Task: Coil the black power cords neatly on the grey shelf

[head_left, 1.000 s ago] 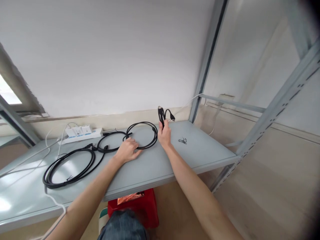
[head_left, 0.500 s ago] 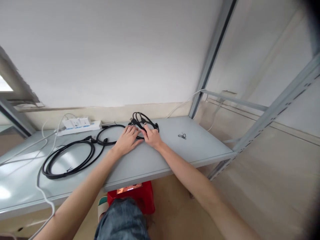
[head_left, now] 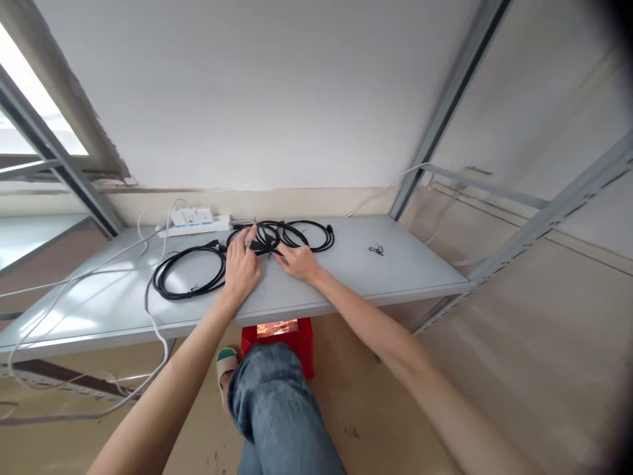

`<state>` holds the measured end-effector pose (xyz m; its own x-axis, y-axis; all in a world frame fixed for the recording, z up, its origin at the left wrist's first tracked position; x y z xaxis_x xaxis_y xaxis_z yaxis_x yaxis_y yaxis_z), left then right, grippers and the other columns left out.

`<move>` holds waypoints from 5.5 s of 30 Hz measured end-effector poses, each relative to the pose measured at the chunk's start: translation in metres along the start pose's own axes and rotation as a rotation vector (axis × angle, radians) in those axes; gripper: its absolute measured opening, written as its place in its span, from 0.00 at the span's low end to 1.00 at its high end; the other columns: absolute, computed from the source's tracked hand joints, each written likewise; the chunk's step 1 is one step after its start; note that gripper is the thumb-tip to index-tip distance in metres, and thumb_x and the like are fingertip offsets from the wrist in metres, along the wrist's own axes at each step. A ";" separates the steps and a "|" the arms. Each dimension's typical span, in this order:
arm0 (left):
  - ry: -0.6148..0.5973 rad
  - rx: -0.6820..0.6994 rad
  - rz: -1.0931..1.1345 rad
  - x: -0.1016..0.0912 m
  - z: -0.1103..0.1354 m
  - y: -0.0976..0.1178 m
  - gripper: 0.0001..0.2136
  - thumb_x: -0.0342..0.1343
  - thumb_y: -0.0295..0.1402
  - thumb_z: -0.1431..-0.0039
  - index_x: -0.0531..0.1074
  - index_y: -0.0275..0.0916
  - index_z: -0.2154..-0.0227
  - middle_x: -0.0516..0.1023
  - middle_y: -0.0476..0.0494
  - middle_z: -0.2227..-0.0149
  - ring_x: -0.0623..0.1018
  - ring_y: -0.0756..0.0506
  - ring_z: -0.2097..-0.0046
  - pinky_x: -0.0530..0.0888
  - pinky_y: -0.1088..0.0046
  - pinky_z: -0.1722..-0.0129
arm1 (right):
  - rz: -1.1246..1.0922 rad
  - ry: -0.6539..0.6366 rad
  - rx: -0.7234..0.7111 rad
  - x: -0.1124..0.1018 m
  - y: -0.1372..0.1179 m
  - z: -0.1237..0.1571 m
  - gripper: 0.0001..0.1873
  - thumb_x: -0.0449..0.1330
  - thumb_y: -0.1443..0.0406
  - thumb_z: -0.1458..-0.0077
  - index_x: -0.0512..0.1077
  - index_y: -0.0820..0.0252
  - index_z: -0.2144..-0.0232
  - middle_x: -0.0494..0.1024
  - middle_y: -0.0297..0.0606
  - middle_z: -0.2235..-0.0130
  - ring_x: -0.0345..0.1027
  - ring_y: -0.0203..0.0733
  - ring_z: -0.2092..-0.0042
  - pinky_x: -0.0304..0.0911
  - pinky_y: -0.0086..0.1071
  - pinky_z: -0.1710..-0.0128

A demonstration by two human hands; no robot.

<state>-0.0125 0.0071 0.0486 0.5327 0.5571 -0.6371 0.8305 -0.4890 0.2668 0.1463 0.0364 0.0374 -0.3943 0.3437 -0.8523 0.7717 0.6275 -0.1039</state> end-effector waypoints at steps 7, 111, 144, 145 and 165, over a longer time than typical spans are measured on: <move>-0.005 -0.037 0.045 0.000 -0.003 -0.012 0.37 0.51 0.24 0.40 0.57 0.34 0.26 0.62 0.27 0.26 0.65 0.32 0.27 0.64 0.49 0.27 | 0.046 0.031 -0.038 0.016 -0.043 -0.023 0.20 0.50 0.55 0.24 0.77 0.58 0.47 0.86 0.41 0.61 0.78 0.43 0.61 0.59 0.30 0.63; -0.308 0.257 -0.251 0.032 -0.005 0.003 0.11 0.55 0.38 0.28 0.81 0.41 0.57 0.79 0.33 0.50 0.72 0.30 0.42 0.71 0.49 0.43 | -0.243 -0.006 0.098 0.029 -0.001 -0.023 0.08 0.60 0.69 0.30 0.80 0.58 0.62 0.74 0.35 0.67 0.70 0.43 0.58 0.60 0.35 0.49; -0.389 0.053 -0.121 0.034 -0.010 -0.016 0.09 0.49 0.33 0.26 0.75 0.41 0.53 0.85 0.36 0.51 0.82 0.36 0.50 0.72 0.60 0.50 | -0.627 0.211 0.228 0.021 0.019 -0.020 0.06 0.66 0.63 0.36 0.77 0.56 0.66 0.82 0.34 0.67 0.74 0.40 0.65 0.67 0.31 0.59; -0.390 0.046 -0.114 0.034 -0.010 -0.017 0.09 0.50 0.33 0.26 0.75 0.41 0.53 0.85 0.36 0.52 0.82 0.35 0.50 0.72 0.61 0.50 | -0.617 0.204 0.222 0.021 0.019 -0.021 0.05 0.65 0.64 0.35 0.77 0.56 0.66 0.82 0.34 0.67 0.74 0.40 0.65 0.67 0.31 0.59; -0.409 -0.021 -0.100 0.032 -0.010 -0.019 0.12 0.49 0.37 0.28 0.76 0.41 0.52 0.85 0.34 0.51 0.83 0.33 0.49 0.73 0.58 0.49 | -0.643 0.183 0.200 0.025 0.021 -0.022 0.07 0.65 0.62 0.34 0.76 0.57 0.66 0.81 0.34 0.67 0.73 0.39 0.65 0.64 0.30 0.60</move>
<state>-0.0089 0.0410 0.0305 0.3441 0.2871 -0.8939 0.8802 -0.4302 0.2006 0.1416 0.0734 0.0256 -0.8677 0.0702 -0.4920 0.4272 0.6115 -0.6661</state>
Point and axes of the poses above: each hand's wrist, its own z-axis away from the middle knuckle, its own x-axis out of the palm, y = z × x, the point moved 7 cm from there along -z, towards the middle knuckle
